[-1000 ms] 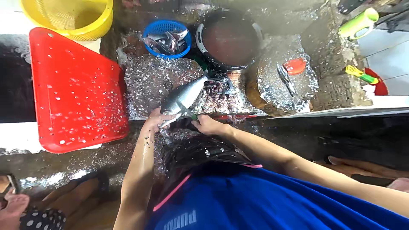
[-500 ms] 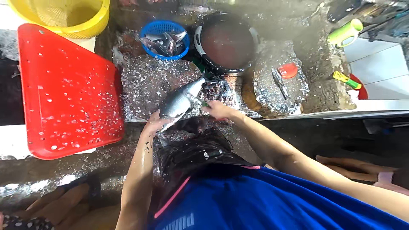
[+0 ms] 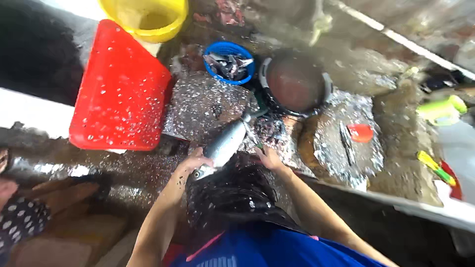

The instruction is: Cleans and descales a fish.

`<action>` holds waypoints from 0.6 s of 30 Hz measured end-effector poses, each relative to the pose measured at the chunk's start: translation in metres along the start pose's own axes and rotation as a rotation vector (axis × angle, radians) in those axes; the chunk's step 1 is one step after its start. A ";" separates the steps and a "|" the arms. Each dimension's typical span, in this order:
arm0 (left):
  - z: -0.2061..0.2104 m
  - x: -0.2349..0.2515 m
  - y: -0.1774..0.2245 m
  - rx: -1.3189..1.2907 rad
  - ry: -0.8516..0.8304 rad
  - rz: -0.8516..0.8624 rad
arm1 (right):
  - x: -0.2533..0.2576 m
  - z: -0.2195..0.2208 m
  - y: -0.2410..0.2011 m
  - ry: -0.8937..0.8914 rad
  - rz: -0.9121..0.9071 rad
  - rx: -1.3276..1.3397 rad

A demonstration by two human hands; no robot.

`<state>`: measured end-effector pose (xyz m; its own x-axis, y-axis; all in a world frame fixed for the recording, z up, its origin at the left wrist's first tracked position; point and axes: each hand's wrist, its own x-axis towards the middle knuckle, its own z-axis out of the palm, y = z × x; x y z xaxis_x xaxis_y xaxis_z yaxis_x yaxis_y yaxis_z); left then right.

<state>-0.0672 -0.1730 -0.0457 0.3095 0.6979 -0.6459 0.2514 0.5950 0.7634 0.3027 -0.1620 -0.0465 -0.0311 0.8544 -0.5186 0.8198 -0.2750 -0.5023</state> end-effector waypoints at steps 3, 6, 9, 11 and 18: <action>0.010 -0.072 -0.058 -0.128 0.105 0.039 | 0.003 -0.008 0.029 0.094 -0.028 0.007; 0.063 -0.160 -0.111 -0.378 0.148 -0.007 | 0.008 -0.035 0.067 0.125 0.085 -0.139; 0.124 -0.242 -0.143 -0.590 0.293 -0.101 | 0.038 -0.050 0.096 0.264 0.048 -0.267; 0.170 -0.284 -0.164 -0.668 0.427 -0.196 | 0.047 -0.055 0.120 0.329 -0.061 -0.281; 0.201 -0.213 -0.204 -0.466 0.579 -0.225 | 0.052 -0.062 0.119 0.329 -0.165 -0.357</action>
<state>0.0000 -0.5232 -0.0623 -0.2638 0.5616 -0.7843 -0.1994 0.7637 0.6139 0.4347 -0.1224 -0.0904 -0.0417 0.9831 -0.1781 0.9652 -0.0065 -0.2615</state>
